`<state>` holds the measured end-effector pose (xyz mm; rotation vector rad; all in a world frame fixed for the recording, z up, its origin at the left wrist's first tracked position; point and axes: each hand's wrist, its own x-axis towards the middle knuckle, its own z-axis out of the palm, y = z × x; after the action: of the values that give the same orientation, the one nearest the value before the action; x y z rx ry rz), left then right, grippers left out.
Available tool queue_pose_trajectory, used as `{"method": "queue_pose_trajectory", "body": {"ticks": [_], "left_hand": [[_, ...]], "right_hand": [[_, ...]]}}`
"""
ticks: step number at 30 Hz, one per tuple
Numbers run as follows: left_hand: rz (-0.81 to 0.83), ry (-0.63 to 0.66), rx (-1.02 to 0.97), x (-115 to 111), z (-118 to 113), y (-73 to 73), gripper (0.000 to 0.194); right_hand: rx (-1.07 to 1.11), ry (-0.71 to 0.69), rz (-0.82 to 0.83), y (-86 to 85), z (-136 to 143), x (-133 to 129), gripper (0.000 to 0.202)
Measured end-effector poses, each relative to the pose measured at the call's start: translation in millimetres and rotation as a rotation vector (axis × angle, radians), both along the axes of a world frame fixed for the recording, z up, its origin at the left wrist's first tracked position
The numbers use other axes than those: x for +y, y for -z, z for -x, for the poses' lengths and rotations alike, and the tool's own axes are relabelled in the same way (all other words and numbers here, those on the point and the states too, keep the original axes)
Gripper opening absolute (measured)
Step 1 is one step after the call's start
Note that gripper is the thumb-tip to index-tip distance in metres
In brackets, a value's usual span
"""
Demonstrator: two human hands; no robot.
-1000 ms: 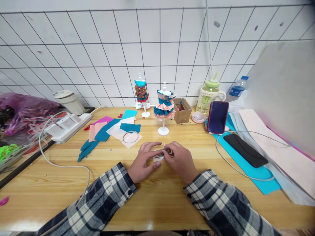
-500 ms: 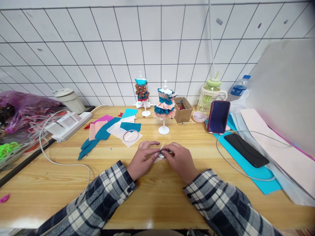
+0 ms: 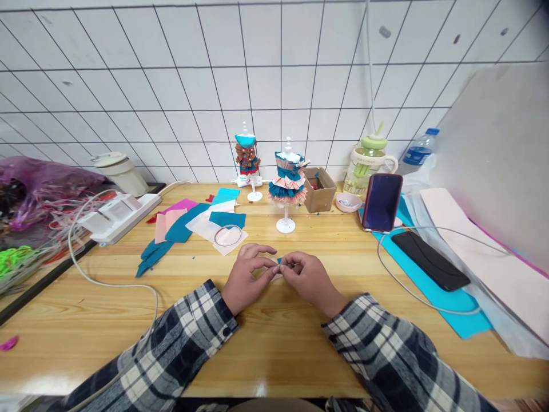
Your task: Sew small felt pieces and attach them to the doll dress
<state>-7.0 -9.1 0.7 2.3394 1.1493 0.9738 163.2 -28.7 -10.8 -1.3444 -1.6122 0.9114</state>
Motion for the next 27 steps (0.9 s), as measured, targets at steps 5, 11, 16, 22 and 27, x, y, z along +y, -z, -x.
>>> {"method": "queue_pose_trajectory", "body": {"ticks": [5,11,16,22,27], "left_hand": [[-0.024,-0.016,-0.032,2.7,-0.3,-1.3,0.010],[0.005,-0.015,-0.095,5.5,0.2,0.9,0.009],[0.050,-0.005,-0.115,5.2,0.3,1.7,0.013],[0.079,-0.031,-0.106,5.0,-0.2,0.9,0.012],[0.057,-0.048,-0.111,4.9,0.5,2.4,0.011]], "right_hand": [[0.062,0.018,0.004,-3.1,1.4,-2.6,0.013],[0.007,0.019,-0.184,-7.5,1.6,-7.9,0.013],[-0.022,0.016,-0.214,-7.1,0.0,-7.9,0.013],[-0.060,0.054,-0.244,-7.1,-1.3,-6.5,0.011],[-0.099,0.069,-0.280,-6.4,-1.8,-6.3,0.011]]}}
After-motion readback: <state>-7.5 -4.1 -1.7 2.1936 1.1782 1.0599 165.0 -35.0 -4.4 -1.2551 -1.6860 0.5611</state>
